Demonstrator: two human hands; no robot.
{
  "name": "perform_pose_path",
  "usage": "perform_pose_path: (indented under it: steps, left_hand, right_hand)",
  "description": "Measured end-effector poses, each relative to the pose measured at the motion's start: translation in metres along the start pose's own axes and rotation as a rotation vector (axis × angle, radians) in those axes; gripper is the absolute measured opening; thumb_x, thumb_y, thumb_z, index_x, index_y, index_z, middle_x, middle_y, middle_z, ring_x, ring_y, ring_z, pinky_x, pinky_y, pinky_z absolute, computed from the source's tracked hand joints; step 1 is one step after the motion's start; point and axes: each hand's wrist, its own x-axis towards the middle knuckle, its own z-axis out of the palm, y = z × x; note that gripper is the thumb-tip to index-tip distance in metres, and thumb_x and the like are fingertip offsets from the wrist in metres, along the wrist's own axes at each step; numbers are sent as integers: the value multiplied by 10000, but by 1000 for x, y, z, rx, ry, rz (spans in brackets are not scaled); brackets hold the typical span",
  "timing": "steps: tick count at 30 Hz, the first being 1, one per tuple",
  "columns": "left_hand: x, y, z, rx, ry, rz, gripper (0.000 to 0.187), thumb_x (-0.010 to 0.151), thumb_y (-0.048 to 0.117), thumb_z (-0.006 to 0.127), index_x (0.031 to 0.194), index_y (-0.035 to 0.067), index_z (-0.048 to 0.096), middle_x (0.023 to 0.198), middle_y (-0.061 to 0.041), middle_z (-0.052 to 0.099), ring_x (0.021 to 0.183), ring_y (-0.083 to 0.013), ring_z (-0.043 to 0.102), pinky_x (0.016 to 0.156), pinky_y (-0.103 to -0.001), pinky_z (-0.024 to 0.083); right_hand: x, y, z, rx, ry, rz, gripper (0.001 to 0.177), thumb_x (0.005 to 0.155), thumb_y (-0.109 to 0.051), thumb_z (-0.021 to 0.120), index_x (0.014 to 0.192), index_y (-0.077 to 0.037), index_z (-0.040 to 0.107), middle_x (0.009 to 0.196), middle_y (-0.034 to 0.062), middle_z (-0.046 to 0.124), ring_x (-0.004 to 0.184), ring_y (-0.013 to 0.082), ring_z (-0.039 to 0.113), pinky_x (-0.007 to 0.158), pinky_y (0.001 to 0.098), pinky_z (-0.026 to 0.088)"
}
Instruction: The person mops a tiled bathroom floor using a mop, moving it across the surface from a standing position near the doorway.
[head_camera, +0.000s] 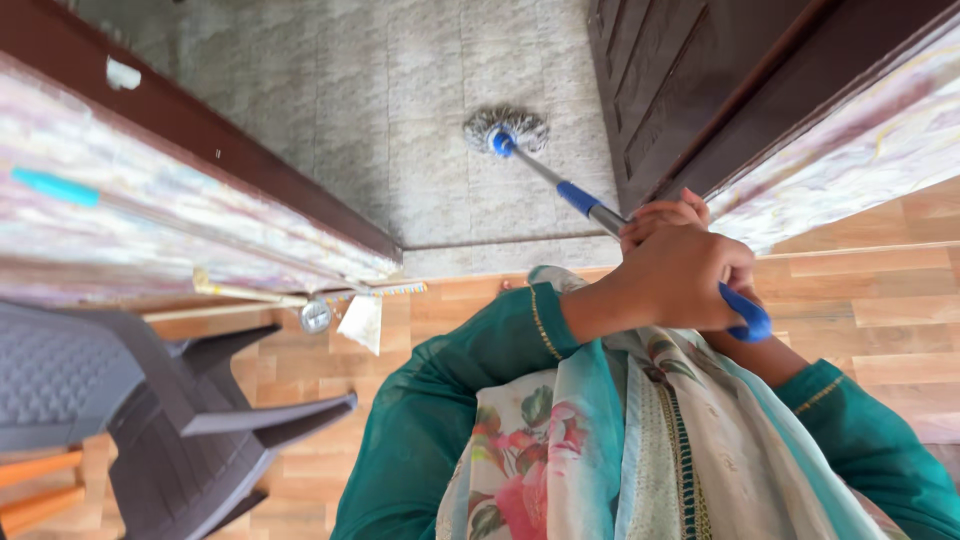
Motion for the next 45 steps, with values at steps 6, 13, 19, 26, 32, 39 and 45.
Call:
perform_pose_path:
  steps: [6, 13, 19, 26, 32, 39, 45]
  left_hand:
    - [-52, 94, -47, -161, -220, 22, 281, 762, 463, 747, 819, 190, 709, 671, -16, 718, 639, -237, 734, 665, -410, 522]
    - [-70, 64, -69, -292, -363, 71, 265, 793, 439, 745, 789, 180, 689, 681, 27, 699, 612, -198, 712, 609, -364, 512]
    - [-70, -38, -124, -302, -160, 15, 236, 801, 405, 744, 833, 187, 662, 754, 17, 698, 675, -187, 708, 614, -332, 514]
    - [-50, -210, -200, -1, 229, -13, 287, 817, 414, 766, 895, 160, 657, 883, -17, 688, 837, -237, 693, 782, -371, 511]
    - [-68, -389, -246, 197, 132, -113, 365, 740, 400, 825, 704, 109, 608, 751, -71, 640, 832, -295, 643, 802, -421, 474]
    - [-93, -436, -239, 303, 274, -176, 194, 737, 228, 772, 739, 102, 624, 835, -84, 653, 907, -327, 634, 882, -432, 508]
    - [-68, -353, -161, 317, 327, -147, 175, 766, 248, 734, 889, 134, 682, 952, -49, 698, 1006, -301, 666, 964, -423, 523]
  right_hand:
    - [-8, -108, 12, 41, 132, -268, 347, 1033, -273, 550, 704, -180, 608, 758, -17, 697, 794, 209, 720, 1207, 477, 333]
    - [21, -96, 52, 326, -154, -633, 189, 894, -103, 700, 771, -96, 556, 787, 78, 713, 730, 213, 735, 919, 496, 556]
    - [77, -30, 134, 227, 31, -516, 235, 921, -105, 652, 760, -115, 481, 741, 59, 687, 671, 205, 698, 892, 466, 591]
    - [146, 102, 221, 768, -110, 23, 329, 993, -311, 540, 1204, -64, 596, 1243, 152, 661, 1161, 237, 673, 1031, 403, 543]
    - [156, 194, 273, -292, -341, 315, 846, 808, -180, 715, 1551, -26, 341, 1523, 233, 428, 1386, 461, 393, 1122, 484, 372]
    - [172, 115, 244, -162, -387, 140, 802, 850, -300, 770, 1507, -60, 377, 1566, 211, 410, 1447, 418, 388, 1170, 497, 334]
    - [184, 40, 167, -255, -529, -262, 477, 841, -287, 793, 1258, -112, 645, 1391, 76, 608, 1421, 291, 466, 1191, 542, 246]
